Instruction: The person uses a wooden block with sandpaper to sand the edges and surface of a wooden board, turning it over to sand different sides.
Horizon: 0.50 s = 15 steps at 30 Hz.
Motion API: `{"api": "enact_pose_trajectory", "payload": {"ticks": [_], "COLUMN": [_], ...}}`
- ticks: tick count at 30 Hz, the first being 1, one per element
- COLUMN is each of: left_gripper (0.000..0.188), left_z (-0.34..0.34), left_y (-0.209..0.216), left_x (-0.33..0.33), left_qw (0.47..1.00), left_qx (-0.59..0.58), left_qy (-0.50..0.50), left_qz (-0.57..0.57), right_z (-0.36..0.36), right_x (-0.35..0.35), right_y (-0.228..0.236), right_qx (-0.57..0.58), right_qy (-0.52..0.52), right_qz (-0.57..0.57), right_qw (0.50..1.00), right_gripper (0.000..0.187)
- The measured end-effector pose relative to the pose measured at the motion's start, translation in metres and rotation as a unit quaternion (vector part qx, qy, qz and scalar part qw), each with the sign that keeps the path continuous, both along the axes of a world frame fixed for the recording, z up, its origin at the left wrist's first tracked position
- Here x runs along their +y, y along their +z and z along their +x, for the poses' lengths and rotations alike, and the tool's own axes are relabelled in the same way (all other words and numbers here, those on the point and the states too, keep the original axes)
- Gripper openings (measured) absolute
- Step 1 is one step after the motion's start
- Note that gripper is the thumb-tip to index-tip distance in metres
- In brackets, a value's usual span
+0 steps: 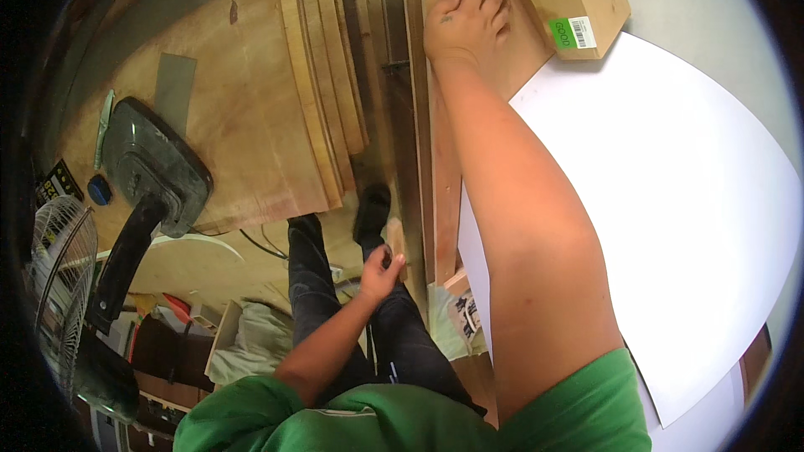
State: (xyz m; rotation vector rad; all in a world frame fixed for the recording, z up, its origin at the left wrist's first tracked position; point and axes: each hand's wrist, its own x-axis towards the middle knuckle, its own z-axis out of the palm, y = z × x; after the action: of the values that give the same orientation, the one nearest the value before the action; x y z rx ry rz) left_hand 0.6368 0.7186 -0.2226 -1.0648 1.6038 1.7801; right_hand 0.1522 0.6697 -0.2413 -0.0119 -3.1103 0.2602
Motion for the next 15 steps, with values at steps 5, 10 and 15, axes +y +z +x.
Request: {"api": "enact_pose_trajectory", "payload": {"ticks": [5,10,15], "left_gripper": [0.043,0.071,0.069], "left_z": [-0.173,-0.324,-0.433], "left_y": [0.011,-0.020,-0.034], "left_x": [-0.064,-0.109,-0.161], "left_qw": [0.994,0.976,0.956], "left_qx": [0.086,0.115,0.211], "left_qy": [0.058,0.155,0.137], "left_qz": [-0.025,-0.097,-0.149], "right_z": [-0.005,-0.005,-0.002], "right_x": [0.014,0.013,0.012], "right_y": [-0.003,-0.005,-0.001], "right_qx": [0.025,0.027,0.016], "right_qy": [0.000,-0.001,-0.007], "right_qz": [0.013,0.021,0.004], "right_qw": [1.000,0.999,1.000], "right_gripper": [0.057,0.058,0.059]}}
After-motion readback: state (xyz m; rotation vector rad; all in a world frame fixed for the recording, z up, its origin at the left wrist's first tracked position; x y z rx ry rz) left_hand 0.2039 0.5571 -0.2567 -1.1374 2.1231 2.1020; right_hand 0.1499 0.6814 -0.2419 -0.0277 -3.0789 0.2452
